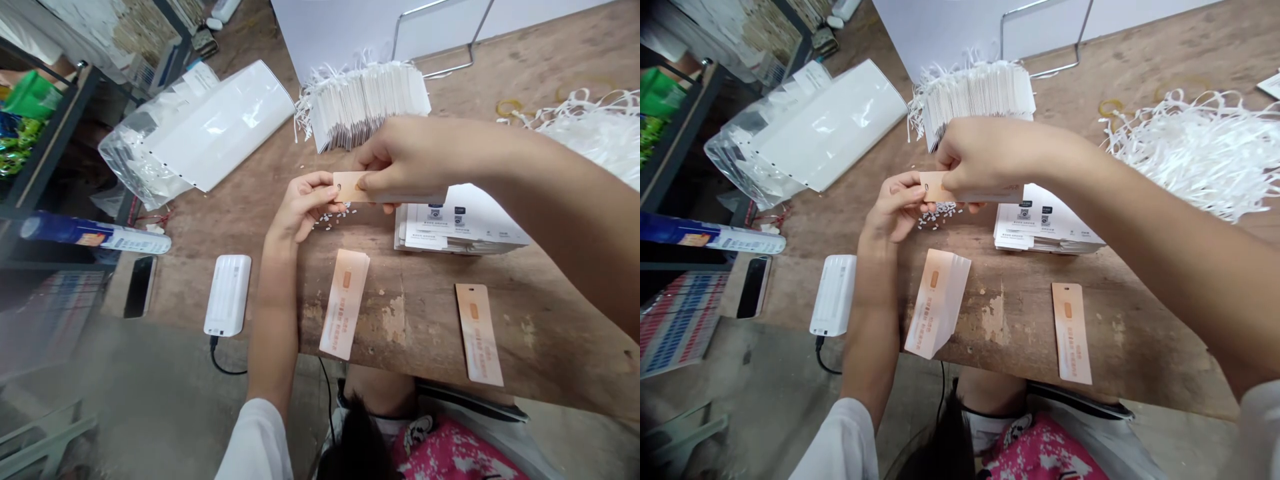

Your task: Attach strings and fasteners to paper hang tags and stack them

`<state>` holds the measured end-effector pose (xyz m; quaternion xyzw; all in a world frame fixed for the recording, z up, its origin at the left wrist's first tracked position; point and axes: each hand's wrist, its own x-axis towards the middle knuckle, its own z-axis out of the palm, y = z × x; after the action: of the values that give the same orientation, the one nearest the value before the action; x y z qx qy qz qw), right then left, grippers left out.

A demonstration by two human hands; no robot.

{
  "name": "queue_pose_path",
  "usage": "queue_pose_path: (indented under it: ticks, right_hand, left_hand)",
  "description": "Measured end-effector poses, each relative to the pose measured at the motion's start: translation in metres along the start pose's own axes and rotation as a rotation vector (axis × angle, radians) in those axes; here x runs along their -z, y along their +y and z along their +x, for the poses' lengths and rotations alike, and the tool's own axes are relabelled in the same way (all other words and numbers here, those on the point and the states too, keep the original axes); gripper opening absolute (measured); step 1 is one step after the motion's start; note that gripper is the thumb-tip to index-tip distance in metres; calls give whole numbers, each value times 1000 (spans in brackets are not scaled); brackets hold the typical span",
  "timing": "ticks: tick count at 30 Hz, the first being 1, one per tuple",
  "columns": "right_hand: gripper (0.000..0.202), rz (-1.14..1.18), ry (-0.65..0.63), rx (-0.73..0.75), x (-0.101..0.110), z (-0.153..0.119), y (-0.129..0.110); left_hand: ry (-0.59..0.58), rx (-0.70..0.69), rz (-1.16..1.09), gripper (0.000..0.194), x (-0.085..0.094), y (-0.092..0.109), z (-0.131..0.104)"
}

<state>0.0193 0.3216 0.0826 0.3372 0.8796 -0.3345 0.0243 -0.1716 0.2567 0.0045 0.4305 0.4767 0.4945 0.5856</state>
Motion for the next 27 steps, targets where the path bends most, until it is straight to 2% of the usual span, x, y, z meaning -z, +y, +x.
queue_pose_path:
  ticks: [4, 9, 16, 20, 24, 27]
  right_hand:
    - [15, -34, 3, 14, -3, -1, -1]
    - [16, -93, 80, 34, -7, -3, -8]
    - [18, -90, 94, -23, -5, -2, -13]
    - [21, -20, 61, -67, 0, -2, -10]
    - [23, -14, 67, -92, 4, -2, -6]
    - [24, -23, 70, -90, 5, -2, -3]
  left_hand:
    - [44, -50, 36, 14, -7, 2, -1]
    - [122, -66, 42, 8, -13, 2, -1]
    - [216, 54, -39, 15, -17, 8, -1]
    - [191, 102, -125, 13, -12, 6, 1]
    - [171, 46, -161, 7, -9, 1, 2]
    - [111, 35, -194, 5, -8, -1, 2]
